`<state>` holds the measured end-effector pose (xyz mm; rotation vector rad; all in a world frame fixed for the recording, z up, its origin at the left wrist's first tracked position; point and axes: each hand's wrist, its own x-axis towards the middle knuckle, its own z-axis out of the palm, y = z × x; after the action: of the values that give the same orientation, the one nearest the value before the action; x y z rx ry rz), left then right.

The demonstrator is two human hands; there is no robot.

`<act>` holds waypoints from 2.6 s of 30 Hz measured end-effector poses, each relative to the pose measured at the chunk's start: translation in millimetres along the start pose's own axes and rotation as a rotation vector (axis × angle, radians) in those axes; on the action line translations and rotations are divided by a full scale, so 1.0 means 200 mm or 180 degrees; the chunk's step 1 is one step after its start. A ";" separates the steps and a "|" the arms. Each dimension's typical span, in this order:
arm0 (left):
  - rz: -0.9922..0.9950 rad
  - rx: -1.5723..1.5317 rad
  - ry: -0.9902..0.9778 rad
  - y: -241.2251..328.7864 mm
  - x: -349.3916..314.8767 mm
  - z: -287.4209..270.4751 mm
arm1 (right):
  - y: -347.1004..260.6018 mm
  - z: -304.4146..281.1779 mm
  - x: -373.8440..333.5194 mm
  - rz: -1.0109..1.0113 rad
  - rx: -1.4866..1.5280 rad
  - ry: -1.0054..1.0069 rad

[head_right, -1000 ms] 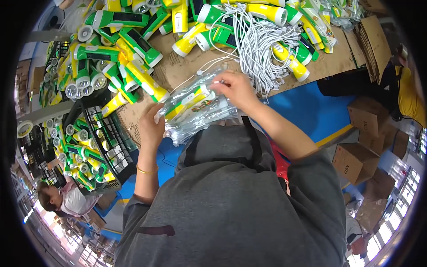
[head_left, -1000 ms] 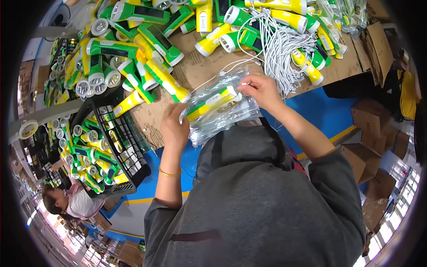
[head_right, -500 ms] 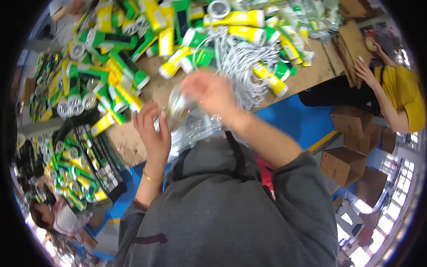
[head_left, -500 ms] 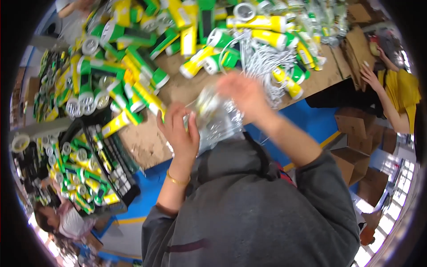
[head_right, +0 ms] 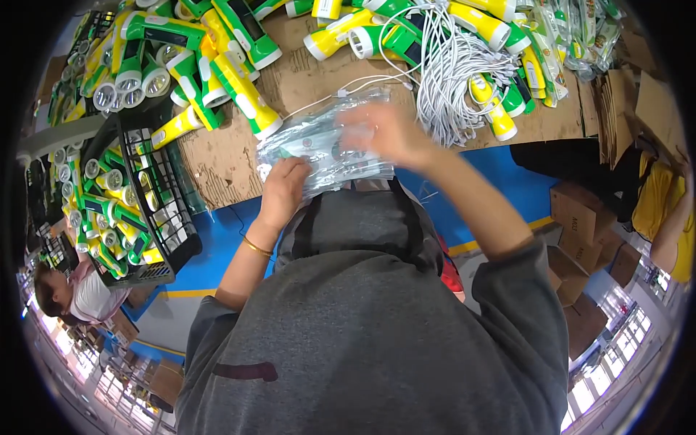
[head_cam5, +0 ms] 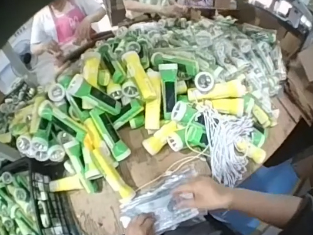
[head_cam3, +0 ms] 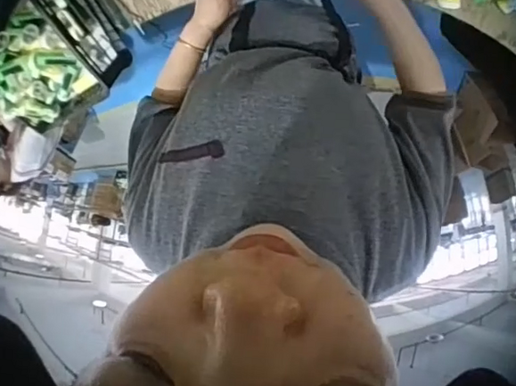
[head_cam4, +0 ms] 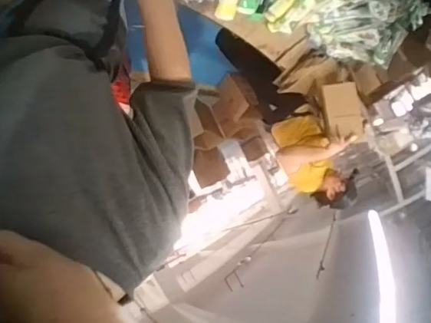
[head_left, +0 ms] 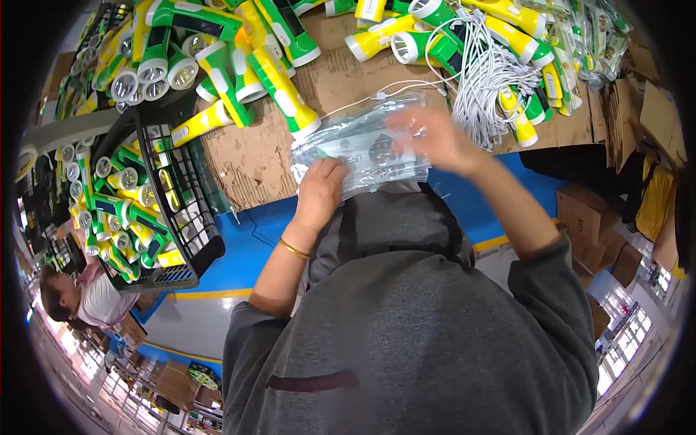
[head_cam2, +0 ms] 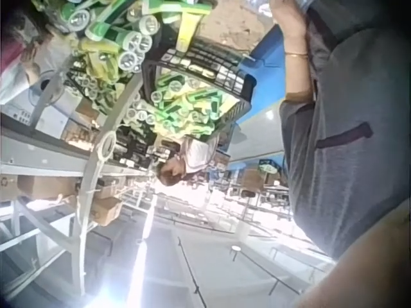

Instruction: Placing flashlights and power cords into individual plastic bags on a factory production line.

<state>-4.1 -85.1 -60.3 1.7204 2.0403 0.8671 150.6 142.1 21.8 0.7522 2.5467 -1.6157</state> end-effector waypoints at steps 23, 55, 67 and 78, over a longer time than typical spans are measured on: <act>0.0078 -0.0059 -0.0156 0.13 0.04 0.00 | 0.22 0.36 -0.11 -0.1708 -0.1610 0.0091; -0.0640 -0.2065 -0.0329 0.34 0.40 -0.05 | -0.02 0.13 -0.15 -0.0927 -0.0355 0.1646; -0.1279 -0.0195 0.0896 0.13 0.21 -0.22 | 0.11 -0.21 -0.21 -0.0080 -0.0054 0.1005; -0.0741 -0.0129 0.0837 0.34 0.10 -0.22 | -0.18 0.56 0.81 0.0038 0.0329 0.0561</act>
<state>17.3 -70.1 19.1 1.3714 2.3152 1.0946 -33.0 95.3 -43.6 0.9578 2.5838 -1.7633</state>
